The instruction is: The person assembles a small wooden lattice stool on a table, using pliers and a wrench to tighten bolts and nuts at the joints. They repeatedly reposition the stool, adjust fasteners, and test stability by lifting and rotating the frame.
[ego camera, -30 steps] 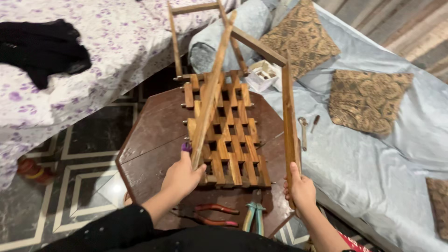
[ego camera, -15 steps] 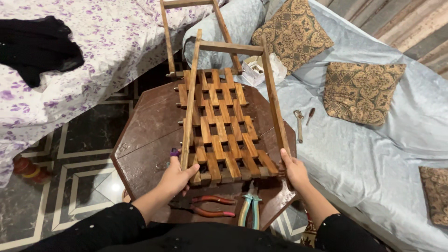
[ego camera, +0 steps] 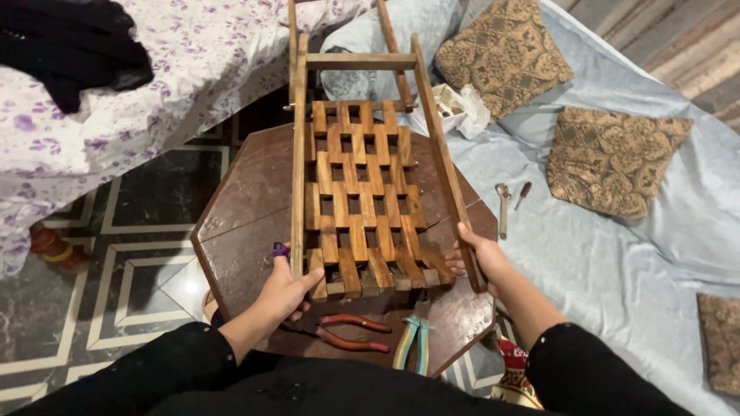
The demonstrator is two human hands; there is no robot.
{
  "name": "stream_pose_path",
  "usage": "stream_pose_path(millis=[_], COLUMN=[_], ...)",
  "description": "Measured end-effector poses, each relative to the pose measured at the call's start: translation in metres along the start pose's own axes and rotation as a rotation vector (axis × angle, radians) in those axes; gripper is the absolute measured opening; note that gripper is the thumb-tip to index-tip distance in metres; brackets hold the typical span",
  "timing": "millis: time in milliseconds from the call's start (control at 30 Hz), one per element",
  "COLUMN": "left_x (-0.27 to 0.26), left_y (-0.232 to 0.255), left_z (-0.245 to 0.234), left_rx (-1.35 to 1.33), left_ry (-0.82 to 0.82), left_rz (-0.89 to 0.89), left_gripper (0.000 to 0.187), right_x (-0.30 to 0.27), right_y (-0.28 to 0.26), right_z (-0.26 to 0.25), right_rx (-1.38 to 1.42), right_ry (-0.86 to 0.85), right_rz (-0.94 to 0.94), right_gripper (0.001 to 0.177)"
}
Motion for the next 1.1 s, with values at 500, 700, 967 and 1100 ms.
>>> stream_pose_path(millis=[500, 700, 967, 1100], left_x=[0.022, -0.001, -0.03, -0.037], left_y=[-0.031, -0.003, 0.032, 0.045], left_z=[0.016, 0.002, 0.001, 0.016], left_rx=[-0.073, 0.376, 1.02, 1.063], left_ry=[0.042, 0.084, 0.328, 0.418], left_rz=[0.21, -0.019, 0.211, 0.619], left_gripper=[0.057, 0.073, 0.087, 0.109], right_x=[0.023, 0.002, -0.017, -0.022], right_y=[0.017, 0.013, 0.001, -0.004], right_z=[-0.001, -0.001, 0.003, 0.004], right_rx=[0.003, 0.154, 0.158, 0.199], right_ry=[0.041, -0.108, -0.141, -0.149], right_rz=[0.016, 0.074, 0.098, 0.105], right_gripper=[0.057, 0.064, 0.062, 0.063])
Point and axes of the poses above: each hand's wrist, its own x-axis towards the middle knuckle, its own z-axis out of the palm, y = z × x, the point moved 1 cm from there along x, towards the middle knuckle, and after that the axes turned 2 degrees about z, right-handed, at the moved point
